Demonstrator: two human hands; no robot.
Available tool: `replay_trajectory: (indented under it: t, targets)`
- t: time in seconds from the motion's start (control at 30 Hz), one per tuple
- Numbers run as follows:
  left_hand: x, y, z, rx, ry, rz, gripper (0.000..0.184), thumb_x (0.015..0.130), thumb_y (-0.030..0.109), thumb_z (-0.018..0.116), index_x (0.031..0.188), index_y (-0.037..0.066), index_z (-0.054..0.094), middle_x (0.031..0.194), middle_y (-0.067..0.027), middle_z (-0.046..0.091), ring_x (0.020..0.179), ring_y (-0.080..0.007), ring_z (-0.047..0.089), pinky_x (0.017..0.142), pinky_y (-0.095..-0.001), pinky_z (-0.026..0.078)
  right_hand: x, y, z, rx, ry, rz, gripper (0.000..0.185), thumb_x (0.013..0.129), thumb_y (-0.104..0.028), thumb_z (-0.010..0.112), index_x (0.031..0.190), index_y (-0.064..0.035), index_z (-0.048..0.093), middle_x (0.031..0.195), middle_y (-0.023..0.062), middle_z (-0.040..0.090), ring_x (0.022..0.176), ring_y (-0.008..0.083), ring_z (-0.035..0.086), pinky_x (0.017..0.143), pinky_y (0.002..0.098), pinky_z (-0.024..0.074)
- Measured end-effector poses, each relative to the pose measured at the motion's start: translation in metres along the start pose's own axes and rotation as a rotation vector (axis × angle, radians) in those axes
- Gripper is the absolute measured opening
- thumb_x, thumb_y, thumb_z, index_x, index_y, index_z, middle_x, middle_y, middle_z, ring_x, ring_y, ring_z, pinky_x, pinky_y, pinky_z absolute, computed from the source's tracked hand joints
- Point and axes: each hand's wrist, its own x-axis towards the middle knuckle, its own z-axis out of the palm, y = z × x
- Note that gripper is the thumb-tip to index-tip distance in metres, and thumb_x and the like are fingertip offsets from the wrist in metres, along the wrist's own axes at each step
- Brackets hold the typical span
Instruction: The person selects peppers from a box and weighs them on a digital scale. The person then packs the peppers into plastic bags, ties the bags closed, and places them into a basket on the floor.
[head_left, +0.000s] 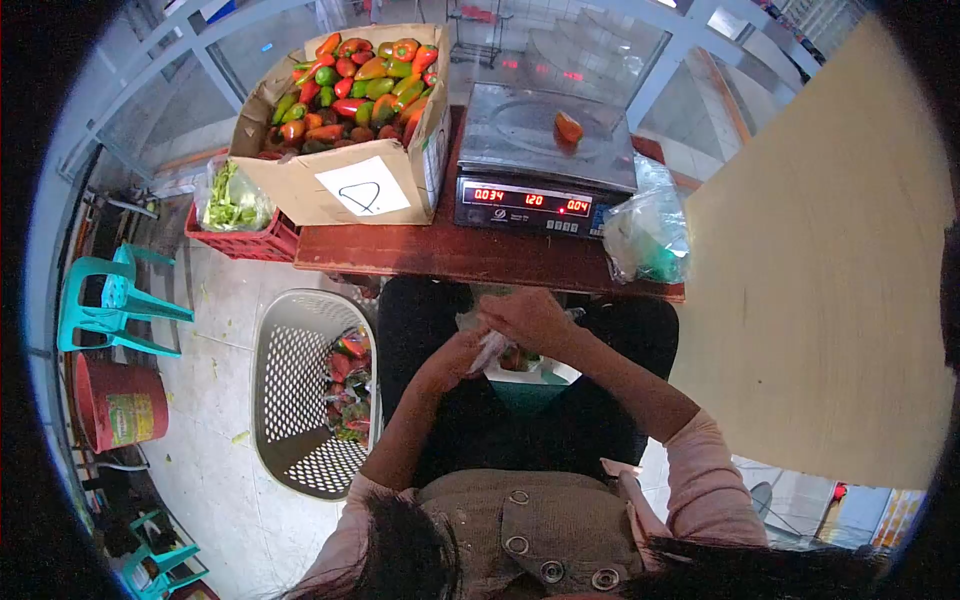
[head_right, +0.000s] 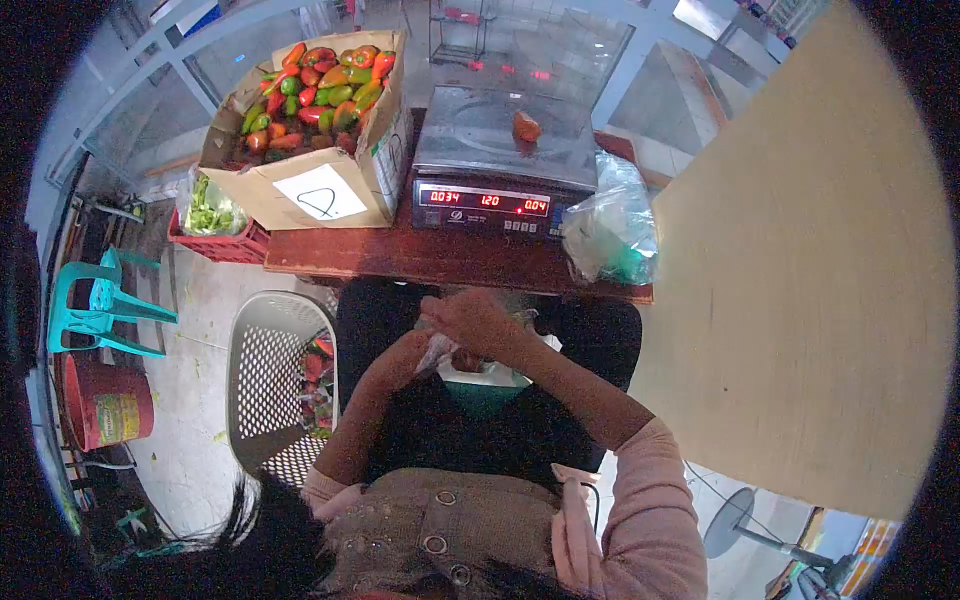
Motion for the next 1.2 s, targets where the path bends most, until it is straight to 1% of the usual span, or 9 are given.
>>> replay_trajectory:
  t: [0.17, 0.2, 0.27, 0.43, 0.67, 0.87, 0.93, 1.0, 1.2]
  targets:
    - [-0.003, 0.024, 0.031, 0.261, 0.126, -0.048, 0.028, 0.091, 0.032, 0.058, 0.103, 0.007, 0.061, 0.082, 0.0027, 0.059, 0.068, -0.0059, 0.050, 0.059, -0.0198, 0.039, 0.041, 0.067, -0.021, -0.083, 0.258, 0.119, 0.020, 0.089, -0.024, 0.053, 0.099, -0.0076, 0.060, 0.092, 0.0123, 0.061, 0.088, 0.0325, 0.060, 0.075, 0.0446, 0.0480]
    - [0.000, 0.022, 0.031, 0.304, 0.154, -0.026, 0.028, 0.091, 0.033, 0.057, 0.102, 0.007, 0.061, 0.082, 0.0026, 0.059, 0.069, -0.0058, 0.049, 0.059, -0.0202, 0.039, 0.057, 0.083, -0.037, -0.053, 0.439, 0.327, 0.020, 0.086, -0.021, 0.055, 0.099, -0.0062, 0.059, 0.100, 0.0155, 0.059, 0.096, 0.0337, 0.058, 0.081, 0.0445, 0.0467]
    - [0.000, 0.018, 0.029, 0.394, 0.214, 0.013, 0.029, 0.092, 0.034, 0.056, 0.099, 0.006, 0.059, 0.082, 0.0023, 0.058, 0.070, -0.0057, 0.048, 0.061, -0.0210, 0.039, 0.092, 0.165, -0.046, -0.389, 0.903, 0.194, 0.027, 0.082, -0.017, 0.057, 0.105, -0.0030, 0.057, 0.100, 0.0197, 0.057, 0.095, 0.0373, 0.055, 0.086, 0.0479, 0.0433]
    - [-0.014, 0.016, 0.032, 0.330, 0.404, 0.227, 0.027, 0.093, 0.035, 0.057, 0.093, 0.008, 0.054, 0.078, 0.0020, 0.056, 0.062, -0.0036, 0.042, 0.056, -0.0208, 0.035, 0.111, 0.245, -0.056, -0.405, 0.509, 0.325, 0.045, 0.077, -0.013, 0.066, 0.121, -0.0139, 0.056, 0.104, 0.0192, 0.058, 0.098, 0.0388, 0.055, 0.088, 0.0466, 0.0442]
    - [-0.032, 0.022, 0.037, 0.039, 0.512, 0.180, 0.021, 0.092, 0.028, 0.060, 0.093, 0.008, 0.055, 0.079, 0.0031, 0.058, 0.060, 0.0001, 0.042, 0.052, -0.0167, 0.034, 0.110, 0.251, -0.037, -0.016, 0.711, 0.333, 0.037, 0.080, -0.019, 0.067, 0.114, -0.0092, 0.056, 0.098, 0.0183, 0.060, 0.096, 0.0360, 0.057, 0.084, 0.0445, 0.0457]
    - [-0.027, 0.021, 0.042, -0.035, 0.535, 0.276, 0.022, 0.095, 0.026, 0.056, 0.104, 0.007, 0.060, 0.078, 0.0038, 0.059, 0.056, 0.0007, 0.041, 0.050, -0.0165, 0.033, 0.000, 0.095, -0.036, 0.642, 0.349, 0.393, 0.043, 0.080, -0.025, 0.070, 0.115, -0.0054, 0.055, 0.107, 0.0073, 0.059, 0.103, 0.0187, 0.056, 0.088, 0.0341, 0.0464]
    - [-0.024, 0.011, 0.039, -0.087, 0.476, 0.271, 0.030, 0.097, 0.027, 0.051, 0.113, 0.002, 0.057, 0.094, -0.0030, 0.062, 0.080, -0.0082, 0.054, 0.072, -0.0245, 0.044, -0.036, 0.046, -0.040, 0.946, 0.143, 0.368, 0.048, 0.078, -0.026, 0.072, 0.117, -0.0045, 0.054, 0.108, 0.0081, 0.059, 0.106, 0.0196, 0.056, 0.091, 0.0348, 0.0456]
    - [-0.024, 0.013, 0.048, -0.116, 0.435, 0.288, 0.035, 0.098, 0.027, 0.048, 0.119, 0.000, 0.055, 0.103, -0.0063, 0.063, 0.091, -0.0122, 0.060, 0.082, -0.0278, 0.050, -0.064, 0.021, -0.019, 0.954, 0.130, 0.317, 0.045, 0.079, -0.024, 0.070, 0.116, -0.0035, 0.055, 0.111, 0.0096, 0.060, 0.102, 0.0192, 0.058, 0.088, 0.0344, 0.0472]
    - [-0.037, 0.025, 0.066, 0.052, 0.431, 0.304, 0.038, 0.099, 0.030, 0.044, 0.123, 0.002, 0.054, 0.097, -0.0025, 0.062, 0.071, -0.0055, 0.053, 0.066, -0.0205, 0.047, -0.083, -0.024, -0.033, 0.734, 0.171, 0.397, 0.043, 0.077, -0.018, 0.073, 0.114, -0.0030, 0.056, 0.108, 0.0124, 0.062, 0.094, 0.0199, 0.062, 0.084, 0.0316, 0.0491]
